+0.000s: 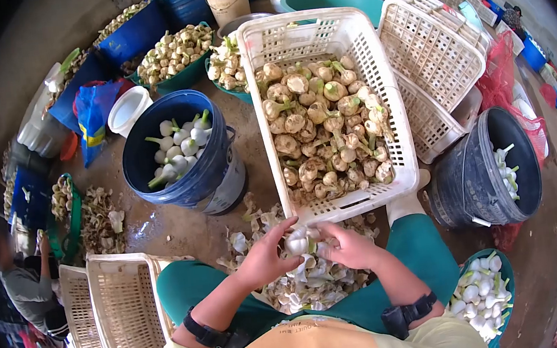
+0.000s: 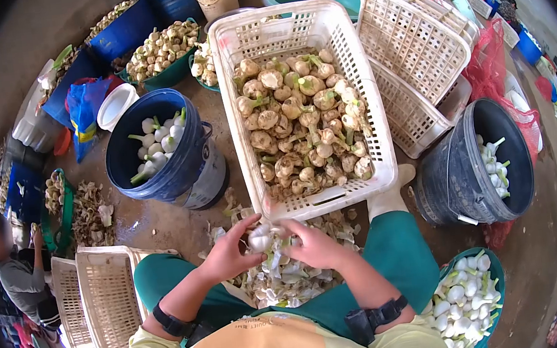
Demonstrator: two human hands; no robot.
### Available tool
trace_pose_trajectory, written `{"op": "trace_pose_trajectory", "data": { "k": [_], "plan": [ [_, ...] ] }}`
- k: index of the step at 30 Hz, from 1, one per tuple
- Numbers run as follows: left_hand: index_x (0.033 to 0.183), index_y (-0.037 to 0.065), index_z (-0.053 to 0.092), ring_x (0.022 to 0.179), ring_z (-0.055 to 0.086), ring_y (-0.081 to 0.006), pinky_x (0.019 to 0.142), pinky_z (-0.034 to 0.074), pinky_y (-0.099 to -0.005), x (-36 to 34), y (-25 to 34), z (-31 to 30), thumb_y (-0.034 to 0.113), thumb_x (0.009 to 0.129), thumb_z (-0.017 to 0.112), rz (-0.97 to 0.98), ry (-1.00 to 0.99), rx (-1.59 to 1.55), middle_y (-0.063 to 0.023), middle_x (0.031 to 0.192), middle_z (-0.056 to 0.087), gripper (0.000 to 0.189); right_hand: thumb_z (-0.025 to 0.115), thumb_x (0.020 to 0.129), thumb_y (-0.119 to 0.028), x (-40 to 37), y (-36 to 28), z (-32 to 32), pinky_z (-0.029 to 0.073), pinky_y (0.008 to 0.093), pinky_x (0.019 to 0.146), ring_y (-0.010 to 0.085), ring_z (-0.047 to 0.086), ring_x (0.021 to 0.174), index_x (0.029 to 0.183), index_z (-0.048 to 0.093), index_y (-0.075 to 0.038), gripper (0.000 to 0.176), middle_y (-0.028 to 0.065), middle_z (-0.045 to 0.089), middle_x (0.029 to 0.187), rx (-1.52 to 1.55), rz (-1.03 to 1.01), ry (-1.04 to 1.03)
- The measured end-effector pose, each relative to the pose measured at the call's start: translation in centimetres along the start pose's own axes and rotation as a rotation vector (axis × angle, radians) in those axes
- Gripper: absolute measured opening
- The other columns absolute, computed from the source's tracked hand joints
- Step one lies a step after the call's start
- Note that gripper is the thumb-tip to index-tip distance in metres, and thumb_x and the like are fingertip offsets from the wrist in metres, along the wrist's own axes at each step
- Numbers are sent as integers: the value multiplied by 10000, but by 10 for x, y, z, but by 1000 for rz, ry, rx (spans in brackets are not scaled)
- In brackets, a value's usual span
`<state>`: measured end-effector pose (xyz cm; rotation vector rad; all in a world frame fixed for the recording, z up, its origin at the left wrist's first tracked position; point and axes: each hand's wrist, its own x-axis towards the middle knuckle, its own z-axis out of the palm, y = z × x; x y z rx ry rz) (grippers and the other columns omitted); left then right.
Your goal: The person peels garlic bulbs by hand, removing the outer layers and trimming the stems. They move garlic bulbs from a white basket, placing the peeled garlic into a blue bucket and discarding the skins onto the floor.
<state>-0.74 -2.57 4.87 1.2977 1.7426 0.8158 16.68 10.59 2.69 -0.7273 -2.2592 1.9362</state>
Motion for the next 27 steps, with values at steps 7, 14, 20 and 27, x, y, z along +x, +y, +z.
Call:
{"op": "trace_pose_trajectory", "data": {
  "k": [7, 14, 20, 27],
  "plan": [
    [1355, 118, 265, 869, 574, -193, 772, 465, -289, 7, 4, 1, 40, 653, 720, 151, -111, -214, -98, 1034, 571, 841, 563, 758, -77, 40, 42, -3, 450, 385, 712, 314, 572, 832, 961, 595, -85, 205, 162, 582, 936, -503, -59, 83],
    [1055, 42, 595, 775, 543, -122, 605, 457, -238, 34, -19, 16, 144, 817, 615, 83, 148, -145, -69, 948, 541, 259, 651, 779, -250, 26, 24, 3, 482, 318, 704, 194, 594, 792, 1224, 415, -41, 545, 123, 589, 915, 160, 72, -14],
    [928, 1, 583, 682, 555, -81, 584, 468, -217, 54, -21, 17, 166, 897, 503, -228, 193, -345, -34, 818, 536, 186, 665, 729, -184, 27, 19, -76, 502, 284, 715, 155, 585, 828, 1128, 503, -34, 456, 90, 579, 977, 573, -107, 183],
    [942, -2, 589, 695, 553, -88, 620, 467, -218, 55, -35, 13, 157, 893, 508, -105, 264, -371, -32, 859, 510, 185, 549, 841, -245, 55, 33, -191, 449, 231, 490, 92, 524, 544, 1115, 519, -71, 326, 16, 525, 657, 505, -149, 619]
  ]
}}
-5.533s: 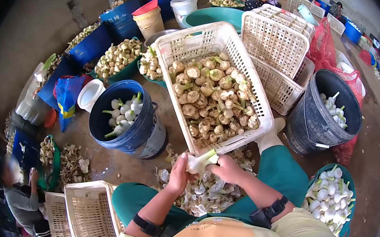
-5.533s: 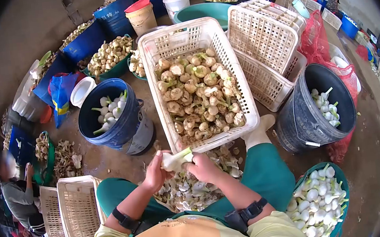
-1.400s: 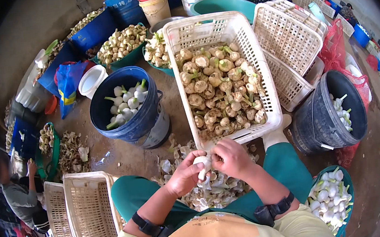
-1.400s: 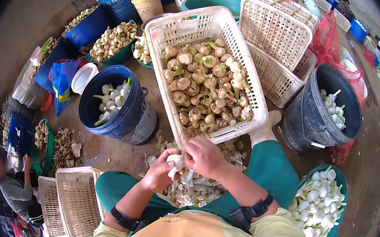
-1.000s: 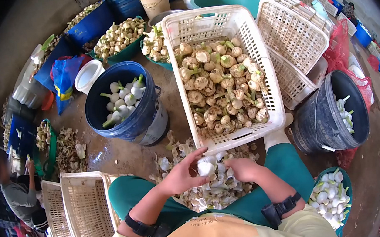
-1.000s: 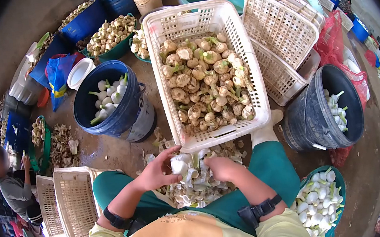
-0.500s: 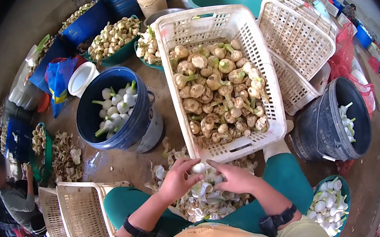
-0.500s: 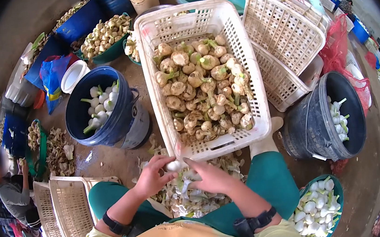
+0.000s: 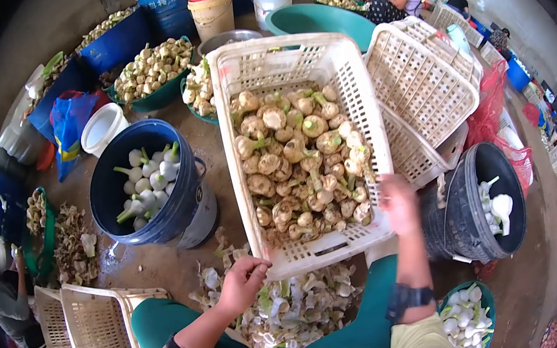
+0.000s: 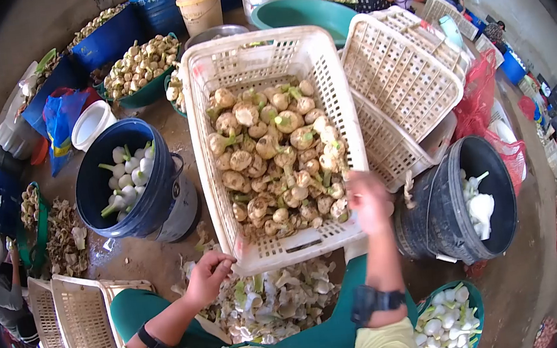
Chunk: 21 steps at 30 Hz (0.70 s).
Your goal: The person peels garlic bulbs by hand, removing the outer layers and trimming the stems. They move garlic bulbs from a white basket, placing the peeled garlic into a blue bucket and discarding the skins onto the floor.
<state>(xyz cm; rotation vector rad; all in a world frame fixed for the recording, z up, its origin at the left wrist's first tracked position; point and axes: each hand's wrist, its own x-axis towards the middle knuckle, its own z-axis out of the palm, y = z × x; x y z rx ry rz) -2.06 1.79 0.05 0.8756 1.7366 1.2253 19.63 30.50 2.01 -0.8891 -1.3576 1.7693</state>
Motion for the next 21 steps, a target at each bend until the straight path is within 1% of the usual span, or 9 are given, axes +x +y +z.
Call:
{"op": "trace_pose_trajectory", "data": {
  "k": [1, 3, 5, 10, 13, 15, 16, 18, 21],
  "plan": [
    [942, -2, 589, 695, 553, -88, 620, 467, -218, 0, -4, 2, 157, 893, 508, 16, 1, -3, -32, 859, 510, 185, 540, 843, -220, 23, 28, 1, 459, 264, 526, 123, 554, 625, 1062, 550, -62, 271, 43, 546, 712, -443, 140, -7],
    [956, 0, 591, 676, 533, -81, 607, 449, -213, 0, -15, 6, 150, 890, 514, 108, -78, 69, -32, 860, 506, 181, 546, 808, -179, 46, 91, 18, 471, 358, 667, 237, 556, 809, 940, 582, -31, 201, 122, 564, 825, -1342, -181, 65],
    [971, 25, 601, 683, 491, -71, 616, 414, -209, -5, -2, 10, 153, 874, 545, 122, -126, 107, -22, 867, 506, 170, 559, 766, -186, 59, 107, 34, 428, 415, 802, 333, 513, 938, 882, 576, -13, 209, 181, 566, 892, -1522, -238, 114],
    [1139, 34, 495, 858, 552, -167, 736, 460, -283, -5, -6, 7, 178, 845, 583, 48, -143, 60, -110, 995, 529, 339, 517, 771, -230, 13, 66, 71, 457, 416, 713, 312, 575, 772, 841, 571, -4, 242, 164, 587, 821, -1262, -157, -142],
    [1260, 50, 348, 981, 537, -197, 774, 473, -313, -6, 5, 16, 180, 803, 640, 126, -41, 59, -140, 1125, 485, 558, 521, 780, -173, -61, 19, 115, 396, 225, 495, 84, 450, 535, 909, 558, -73, 168, 40, 553, 720, -981, 135, -397],
    [1206, 47, 413, 1000, 532, -233, 774, 476, -321, -9, 13, 19, 162, 743, 700, 181, -112, -134, -141, 1147, 468, 557, 562, 770, -109, -97, 18, 125, 411, 209, 545, 77, 491, 608, 932, 529, -60, 173, 12, 528, 733, -734, 1, -529],
    [1132, 42, 474, 971, 538, -253, 754, 481, -313, -8, 10, 17, 144, 681, 747, 482, -53, 204, -133, 1119, 479, 536, 581, 768, -92, -106, 29, 127, 418, 223, 562, 73, 493, 644, 949, 522, -56, 194, 2, 526, 765, -420, 92, -459],
    [1098, 39, 488, 973, 532, -250, 768, 479, -313, -18, 18, 17, 134, 659, 761, 511, 1, 251, -130, 1111, 480, 526, 596, 766, -29, -123, 41, 139, 424, 211, 616, 56, 490, 706, 1015, 490, -41, 271, -12, 523, 836, 115, 196, -304],
    [1020, 40, 523, 927, 529, -267, 739, 472, -315, -33, 29, 18, 107, 598, 791, 541, 134, 320, -122, 1029, 499, 504, 550, 784, -81, -134, 48, 153, 428, 240, 695, 77, 504, 764, 979, 486, -2, 220, 28, 547, 863, -39, 67, -254]
  ]
}}
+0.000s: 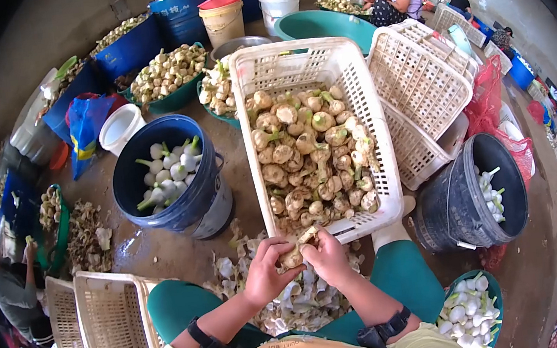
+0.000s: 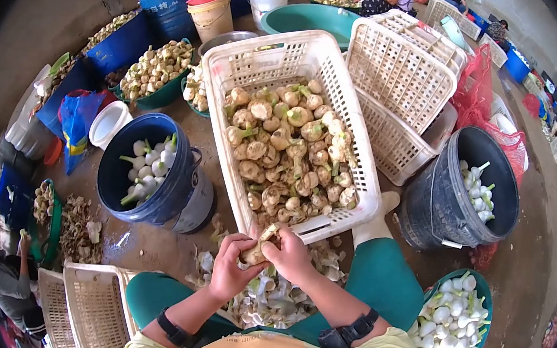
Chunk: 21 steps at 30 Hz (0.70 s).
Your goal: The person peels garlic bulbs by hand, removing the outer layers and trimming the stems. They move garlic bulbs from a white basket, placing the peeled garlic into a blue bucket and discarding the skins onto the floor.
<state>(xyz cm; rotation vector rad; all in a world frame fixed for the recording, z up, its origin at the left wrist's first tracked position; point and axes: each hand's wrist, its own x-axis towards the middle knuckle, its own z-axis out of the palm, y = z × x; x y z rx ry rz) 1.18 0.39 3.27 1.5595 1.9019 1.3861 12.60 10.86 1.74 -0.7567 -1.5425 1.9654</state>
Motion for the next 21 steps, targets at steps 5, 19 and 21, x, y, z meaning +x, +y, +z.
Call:
{"op": "trace_pose_trajectory", "data": {
  "k": [5, 19, 21],
  "plan": [
    [950, 59, 563, 902, 529, -281, 740, 467, -342, -11, 4, -5, 100, 577, 792, 113, 17, 164, -115, 1016, 497, 440, 500, 744, -50, -8, 5, 11, 388, 239, 508, 72, 455, 565, 843, 547, -29, 111, 5, 511, 638, -161, -46, 133],
    [1094, 45, 462, 828, 523, -112, 720, 444, -250, -30, 20, -7, 178, 757, 698, -144, -91, -243, -29, 896, 521, 433, 592, 827, -196, -41, -10, 2, 312, 179, 503, 46, 416, 589, 1021, 532, -57, 246, -19, 530, 759, 339, 254, -123],
    [1038, 58, 489, 751, 530, -137, 662, 448, -264, -32, 16, -5, 220, 819, 618, -406, -47, -743, -30, 857, 509, 302, 605, 807, -94, -42, -10, -2, 358, 202, 522, 58, 444, 598, 1075, 531, -28, 286, -17, 545, 786, 352, 250, -213]
  ]
}}
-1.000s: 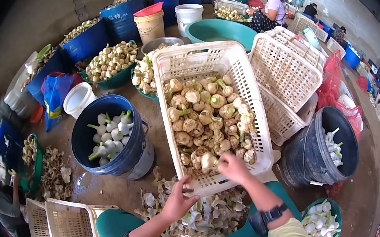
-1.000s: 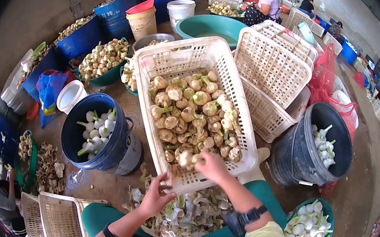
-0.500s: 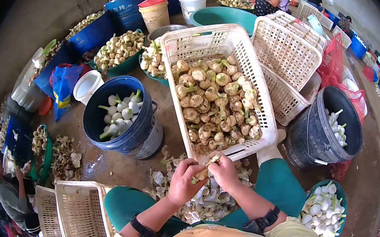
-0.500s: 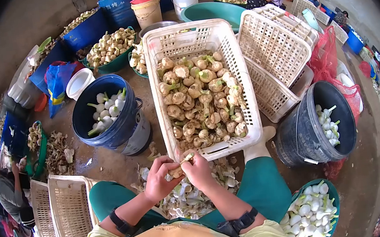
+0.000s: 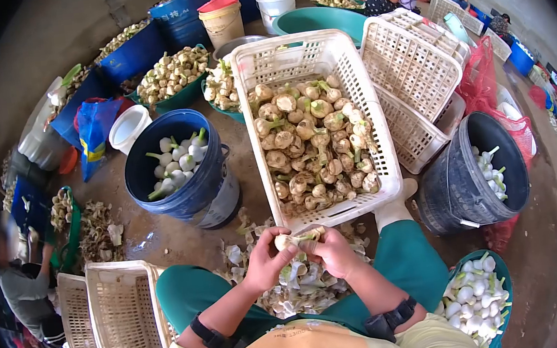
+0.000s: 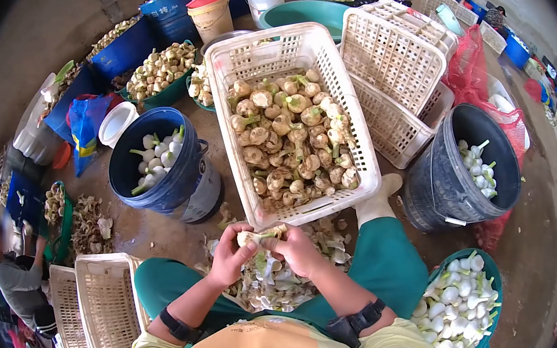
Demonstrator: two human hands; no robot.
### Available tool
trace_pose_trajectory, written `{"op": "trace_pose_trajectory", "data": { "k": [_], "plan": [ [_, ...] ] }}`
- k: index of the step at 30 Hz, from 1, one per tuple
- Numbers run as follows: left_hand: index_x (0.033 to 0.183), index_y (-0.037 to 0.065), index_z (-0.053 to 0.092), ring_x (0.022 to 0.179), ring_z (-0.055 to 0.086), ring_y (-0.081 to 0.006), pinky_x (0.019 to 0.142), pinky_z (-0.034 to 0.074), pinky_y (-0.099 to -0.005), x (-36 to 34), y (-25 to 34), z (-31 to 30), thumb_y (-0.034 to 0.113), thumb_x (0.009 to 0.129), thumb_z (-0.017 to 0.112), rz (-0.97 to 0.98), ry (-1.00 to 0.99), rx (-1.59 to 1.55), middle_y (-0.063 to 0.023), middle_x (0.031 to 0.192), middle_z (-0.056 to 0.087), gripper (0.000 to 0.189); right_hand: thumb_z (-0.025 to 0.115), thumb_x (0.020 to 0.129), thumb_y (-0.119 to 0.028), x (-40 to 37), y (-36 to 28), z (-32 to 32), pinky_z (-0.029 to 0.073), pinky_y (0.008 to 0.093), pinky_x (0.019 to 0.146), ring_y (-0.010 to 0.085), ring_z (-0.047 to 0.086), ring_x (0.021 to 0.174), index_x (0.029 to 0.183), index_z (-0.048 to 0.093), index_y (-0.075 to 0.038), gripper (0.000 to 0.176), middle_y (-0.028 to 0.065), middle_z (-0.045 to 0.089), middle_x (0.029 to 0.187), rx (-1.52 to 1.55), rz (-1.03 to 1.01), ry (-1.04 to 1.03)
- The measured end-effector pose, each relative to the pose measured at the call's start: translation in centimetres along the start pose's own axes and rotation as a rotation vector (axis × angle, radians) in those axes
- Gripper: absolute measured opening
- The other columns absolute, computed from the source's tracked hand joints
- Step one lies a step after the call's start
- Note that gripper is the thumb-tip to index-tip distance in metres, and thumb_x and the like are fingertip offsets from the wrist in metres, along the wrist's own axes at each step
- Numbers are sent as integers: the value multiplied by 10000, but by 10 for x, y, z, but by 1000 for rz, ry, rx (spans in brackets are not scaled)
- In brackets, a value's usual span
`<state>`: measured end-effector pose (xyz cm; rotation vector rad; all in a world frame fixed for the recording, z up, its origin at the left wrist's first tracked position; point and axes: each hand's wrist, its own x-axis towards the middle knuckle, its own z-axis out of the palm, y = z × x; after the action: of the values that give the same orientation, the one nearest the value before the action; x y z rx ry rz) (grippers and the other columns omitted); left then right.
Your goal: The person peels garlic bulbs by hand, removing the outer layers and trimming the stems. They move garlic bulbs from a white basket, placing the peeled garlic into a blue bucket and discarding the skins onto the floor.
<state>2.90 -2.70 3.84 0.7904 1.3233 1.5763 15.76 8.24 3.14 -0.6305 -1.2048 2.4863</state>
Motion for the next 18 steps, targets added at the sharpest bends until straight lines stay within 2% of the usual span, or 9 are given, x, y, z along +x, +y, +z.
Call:
{"op": "trace_pose_trajectory", "data": {
  "k": [1, 4, 5, 7, 8, 11, 12, 15, 18],
  "plan": [
    [1038, 58, 489, 751, 530, -137, 662, 448, -264, 1, -4, -7, 220, 819, 618, 0, 5, 5, -30, 857, 509, 302, 605, 807, -94, -2, -3, 2, 358, 202, 522, 58, 444, 598, 1075, 531, -28, 286, -17, 545, 786, 4, 1, -5],
    [1131, 27, 427, 735, 534, -151, 609, 453, -277, 8, -12, -29, 411, 894, 441, -510, -347, -671, -72, 874, 530, 452, 582, 817, -129, -4, -6, -4, 448, 274, 612, 157, 560, 666, 892, 565, 6, 155, 59, 601, 797, -667, -197, -39],
    [1131, 27, 427, 735, 534, -151, 609, 453, -277, 6, -16, -24, 411, 894, 441, -512, -342, -672, -72, 874, 530, 452, 582, 817, -129, -2, -3, -6, 448, 274, 612, 157, 560, 666, 892, 565, 6, 155, 59, 601, 797, -663, -193, -41],
    [1153, 24, 451, 729, 544, -167, 591, 454, -291, 5, -7, 5, 408, 870, 504, -267, 70, -76, -78, 867, 551, 480, 564, 769, -141, 3, -3, -8, 463, 375, 666, 314, 586, 727, 927, 570, 17, 223, 176, 611, 838, -1171, -303, 243],
    [1148, 3, 473, 717, 561, -162, 610, 468, -281, 4, -16, 4, 391, 837, 568, -21, 24, 202, -75, 852, 580, 507, 541, 748, -154, 2, -4, -6, 446, 427, 690, 400, 546, 782, 917, 573, 21, 246, 224, 586, 876, -1172, -396, 256],
    [1132, -28, 471, 725, 568, -137, 641, 484, -263, 3, -11, -6, 346, 822, 606, -145, -158, 556, -70, 853, 593, 505, 535, 762, -151, -4, -23, 5, 450, 376, 645, 317, 586, 724, 936, 570, 26, 251, 179, 602, 812, -1084, -190, 9],
    [1113, -19, 488, 718, 579, -125, 664, 493, -254, 3, -6, -8, 329, 818, 616, -230, -228, 381, -62, 836, 602, 474, 570, 768, -144, -2, -26, -4, 447, 305, 614, 186, 583, 697, 977, 567, 20, 266, 100, 616, 806, -807, -40, -117],
    [1082, -10, 512, 731, 587, -127, 672, 498, -269, 4, 0, -14, 278, 811, 634, -394, -429, -106, -65, 857, 601, 414, 591, 771, -147, -1, -20, -30, 440, 262, 632, 111, 554, 743, 1005, 566, 25, 292, 46, 604, 852, -243, 230, -310],
    [1110, 17, 393, 774, 616, -196, 701, 515, -306, 2, -4, -12, 188, 776, 653, -429, -420, -183, -105, 930, 572, 457, 609, 763, -113, -4, -4, -40, 436, 250, 666, 109, 547, 754, 1015, 571, 16, 285, 35, 604, 872, -118, 127, -268]
  ]
}}
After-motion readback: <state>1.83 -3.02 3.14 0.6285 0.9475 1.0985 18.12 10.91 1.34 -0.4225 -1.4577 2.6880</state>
